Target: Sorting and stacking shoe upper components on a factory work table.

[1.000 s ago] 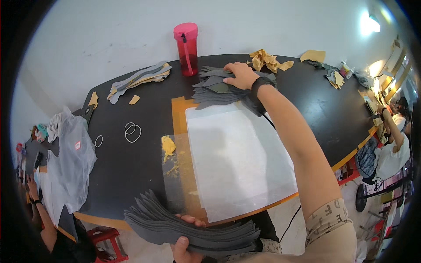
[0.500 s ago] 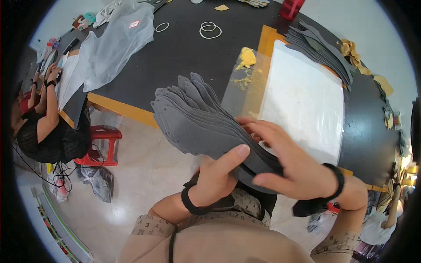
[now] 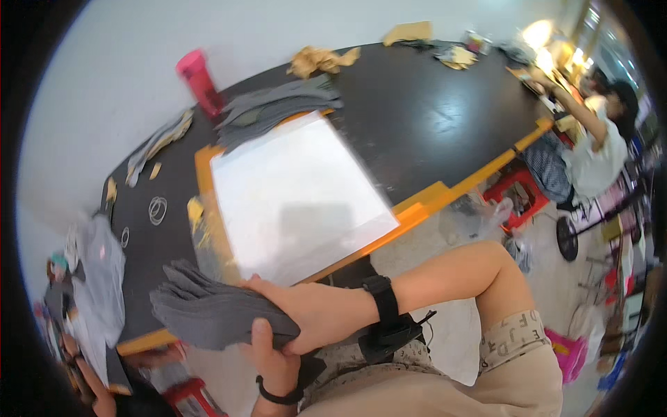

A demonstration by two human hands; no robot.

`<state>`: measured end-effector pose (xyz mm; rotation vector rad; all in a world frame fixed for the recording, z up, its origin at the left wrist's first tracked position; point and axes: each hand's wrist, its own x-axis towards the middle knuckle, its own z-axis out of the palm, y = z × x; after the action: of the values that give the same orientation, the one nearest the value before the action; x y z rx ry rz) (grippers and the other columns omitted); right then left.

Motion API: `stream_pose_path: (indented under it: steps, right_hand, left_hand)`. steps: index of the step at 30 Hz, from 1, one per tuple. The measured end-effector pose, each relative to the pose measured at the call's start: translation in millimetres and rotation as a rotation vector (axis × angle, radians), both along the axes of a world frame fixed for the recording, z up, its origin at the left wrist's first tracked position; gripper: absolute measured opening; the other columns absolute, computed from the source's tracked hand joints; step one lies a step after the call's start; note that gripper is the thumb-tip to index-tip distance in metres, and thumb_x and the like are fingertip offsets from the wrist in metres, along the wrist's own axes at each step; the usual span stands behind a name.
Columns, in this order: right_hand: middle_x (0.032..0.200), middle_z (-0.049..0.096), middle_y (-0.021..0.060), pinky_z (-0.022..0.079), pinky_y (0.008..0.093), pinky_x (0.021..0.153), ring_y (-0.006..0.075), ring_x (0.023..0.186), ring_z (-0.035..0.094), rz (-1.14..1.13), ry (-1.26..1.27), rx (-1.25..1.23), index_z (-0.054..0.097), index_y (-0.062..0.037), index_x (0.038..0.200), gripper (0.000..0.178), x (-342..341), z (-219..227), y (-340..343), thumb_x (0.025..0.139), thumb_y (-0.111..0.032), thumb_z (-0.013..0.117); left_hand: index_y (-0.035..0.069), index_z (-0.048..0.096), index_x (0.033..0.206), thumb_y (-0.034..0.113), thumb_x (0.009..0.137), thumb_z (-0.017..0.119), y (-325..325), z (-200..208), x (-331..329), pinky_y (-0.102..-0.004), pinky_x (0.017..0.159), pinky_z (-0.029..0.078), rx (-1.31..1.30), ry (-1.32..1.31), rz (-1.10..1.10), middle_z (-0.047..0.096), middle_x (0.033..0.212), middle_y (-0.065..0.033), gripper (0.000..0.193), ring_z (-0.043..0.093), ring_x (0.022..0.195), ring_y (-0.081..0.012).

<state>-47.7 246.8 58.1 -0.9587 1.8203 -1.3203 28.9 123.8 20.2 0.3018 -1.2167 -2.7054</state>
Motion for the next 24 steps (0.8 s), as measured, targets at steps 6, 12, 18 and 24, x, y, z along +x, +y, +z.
stream_pose_path:
  steps: [6, 12, 18, 24]
  right_hand:
    - [0.113, 0.050, 0.0221, 0.041, 0.0335, 0.087, 0.0289, 0.103, 0.052, -0.105, 0.005, -0.158, 0.018, 0.0020, 0.133, 0.089, -8.1, -6.0, 61.9, 0.064, -0.020, 0.070]
    - [0.131, 0.034, 0.0250, 0.029, 0.0312, 0.100, 0.0278, 0.122, 0.034, -0.588, 0.145, 0.106, 0.021, 0.0105, 0.131, 0.096, -51.5, 39.5, 135.9, 0.063, -0.033, 0.074]
    - [0.105, 0.054, 0.0271, 0.044, 0.0350, 0.085, 0.0352, 0.098, 0.055, -0.974, 0.582, 0.315, 0.028, 0.0032, 0.127, 0.084, -168.2, 16.2, 213.8, 0.059, -0.024, 0.070]
    - [0.107, 0.053, 0.0277, 0.042, 0.0374, 0.087, 0.0371, 0.101, 0.053, -1.037, 0.567, 0.540, 0.027, 0.0011, 0.129, 0.088, -230.6, -8.3, 239.8, 0.059, -0.029, 0.071]
  left_hand:
    - [-0.002, 0.032, 0.125, 0.027, 0.067, 0.074, 18.6, 4.6, -3.4, -0.0394, 0.100, 0.030, -0.282, 0.101, -0.269, 0.038, 0.126, -0.0117, 0.078, 0.038, 0.118, -0.0252]
    - [0.001, 0.036, 0.124, 0.017, 0.075, 0.065, 10.5, -8.0, -16.3, -0.0384, 0.100, 0.029, -0.412, 0.294, -0.229, 0.035, 0.129, -0.0111, 0.059, 0.033, 0.122, -0.0245]
    - [0.001, 0.045, 0.114, 0.003, 0.080, 0.053, -30.2, -19.5, -22.3, -0.0339, 0.092, 0.037, -0.881, 0.192, 0.161, 0.037, 0.122, -0.0114, 0.035, 0.042, 0.109, -0.0189]
    - [0.001, 0.042, 0.112, -0.001, 0.082, 0.047, -41.8, -33.0, -30.2, -0.0315, 0.090, 0.039, -1.064, 0.148, 0.298, 0.035, 0.121, -0.0106, 0.031, 0.043, 0.105, -0.0181]
